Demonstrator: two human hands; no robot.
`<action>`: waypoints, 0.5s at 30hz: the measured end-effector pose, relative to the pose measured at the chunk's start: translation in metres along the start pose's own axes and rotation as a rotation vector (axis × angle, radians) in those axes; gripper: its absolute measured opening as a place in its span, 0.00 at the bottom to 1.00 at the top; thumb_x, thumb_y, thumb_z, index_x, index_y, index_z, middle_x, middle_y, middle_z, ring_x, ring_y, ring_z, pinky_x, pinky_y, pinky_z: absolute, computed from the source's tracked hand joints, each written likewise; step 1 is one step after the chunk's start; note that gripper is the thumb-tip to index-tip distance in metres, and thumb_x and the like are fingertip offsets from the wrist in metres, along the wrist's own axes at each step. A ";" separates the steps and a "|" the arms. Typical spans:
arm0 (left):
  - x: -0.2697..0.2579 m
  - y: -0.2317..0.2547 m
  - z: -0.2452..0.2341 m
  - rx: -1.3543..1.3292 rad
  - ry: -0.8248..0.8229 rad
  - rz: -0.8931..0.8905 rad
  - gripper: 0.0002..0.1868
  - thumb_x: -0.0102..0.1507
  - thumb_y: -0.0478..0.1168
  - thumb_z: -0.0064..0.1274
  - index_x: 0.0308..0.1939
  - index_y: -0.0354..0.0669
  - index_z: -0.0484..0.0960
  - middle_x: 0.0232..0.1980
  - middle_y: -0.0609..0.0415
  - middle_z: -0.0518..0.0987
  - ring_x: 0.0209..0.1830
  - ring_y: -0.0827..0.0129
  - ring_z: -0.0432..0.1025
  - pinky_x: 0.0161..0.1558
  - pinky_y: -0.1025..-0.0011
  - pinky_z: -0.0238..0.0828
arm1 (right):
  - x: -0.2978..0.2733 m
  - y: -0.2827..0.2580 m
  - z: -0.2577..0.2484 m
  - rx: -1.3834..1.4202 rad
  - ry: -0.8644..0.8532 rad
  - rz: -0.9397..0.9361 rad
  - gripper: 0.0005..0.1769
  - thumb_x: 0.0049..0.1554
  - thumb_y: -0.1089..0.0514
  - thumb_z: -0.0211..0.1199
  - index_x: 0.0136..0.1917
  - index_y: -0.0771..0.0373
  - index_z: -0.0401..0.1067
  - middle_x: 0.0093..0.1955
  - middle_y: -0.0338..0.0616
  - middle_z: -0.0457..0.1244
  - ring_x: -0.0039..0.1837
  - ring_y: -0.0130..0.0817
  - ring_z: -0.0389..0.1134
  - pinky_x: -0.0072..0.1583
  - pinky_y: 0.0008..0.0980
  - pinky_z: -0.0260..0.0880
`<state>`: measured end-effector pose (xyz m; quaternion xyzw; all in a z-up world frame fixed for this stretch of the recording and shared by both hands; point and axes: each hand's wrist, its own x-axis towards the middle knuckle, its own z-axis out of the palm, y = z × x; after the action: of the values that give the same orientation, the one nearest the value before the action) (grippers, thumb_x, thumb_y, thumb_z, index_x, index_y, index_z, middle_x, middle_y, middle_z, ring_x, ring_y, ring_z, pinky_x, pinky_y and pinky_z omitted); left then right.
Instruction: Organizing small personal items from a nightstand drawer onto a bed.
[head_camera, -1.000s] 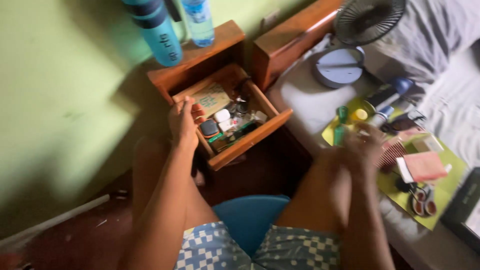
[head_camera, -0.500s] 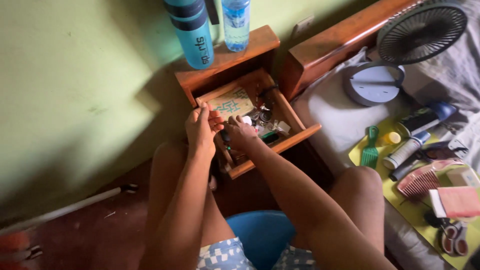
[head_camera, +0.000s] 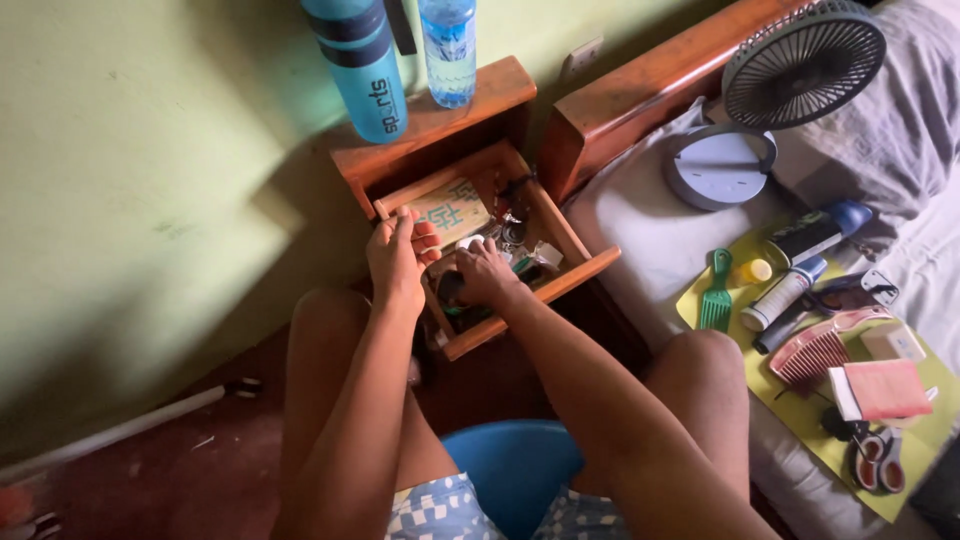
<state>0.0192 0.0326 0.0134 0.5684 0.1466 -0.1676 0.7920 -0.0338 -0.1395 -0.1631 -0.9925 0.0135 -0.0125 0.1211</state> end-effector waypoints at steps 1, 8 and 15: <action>0.001 -0.002 -0.003 -0.011 -0.002 0.002 0.23 0.79 0.56 0.57 0.65 0.40 0.81 0.45 0.45 0.89 0.35 0.63 0.88 0.32 0.73 0.87 | 0.000 0.001 0.003 0.069 -0.042 -0.002 0.40 0.43 0.31 0.81 0.64 0.47 0.77 0.60 0.45 0.70 0.72 0.57 0.66 0.60 0.54 0.85; 0.001 0.001 -0.015 0.016 0.014 0.011 0.21 0.80 0.56 0.55 0.62 0.42 0.81 0.44 0.48 0.88 0.35 0.65 0.87 0.33 0.74 0.85 | 0.006 -0.004 0.004 -0.005 -0.028 -0.103 0.28 0.36 0.34 0.86 0.46 0.49 0.88 0.44 0.44 0.78 0.61 0.46 0.78 0.69 0.42 0.70; 0.010 0.000 -0.025 -0.012 0.019 0.037 0.19 0.80 0.57 0.54 0.59 0.45 0.80 0.42 0.49 0.88 0.34 0.64 0.87 0.30 0.73 0.85 | -0.001 0.005 -0.175 0.444 0.018 0.199 0.31 0.43 0.34 0.91 0.55 0.46 0.88 0.53 0.43 0.79 0.66 0.52 0.80 0.67 0.51 0.79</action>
<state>0.0274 0.0557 0.0013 0.5679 0.1445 -0.1465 0.7970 -0.0394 -0.1863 0.0055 -0.9351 0.1094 -0.0122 0.3370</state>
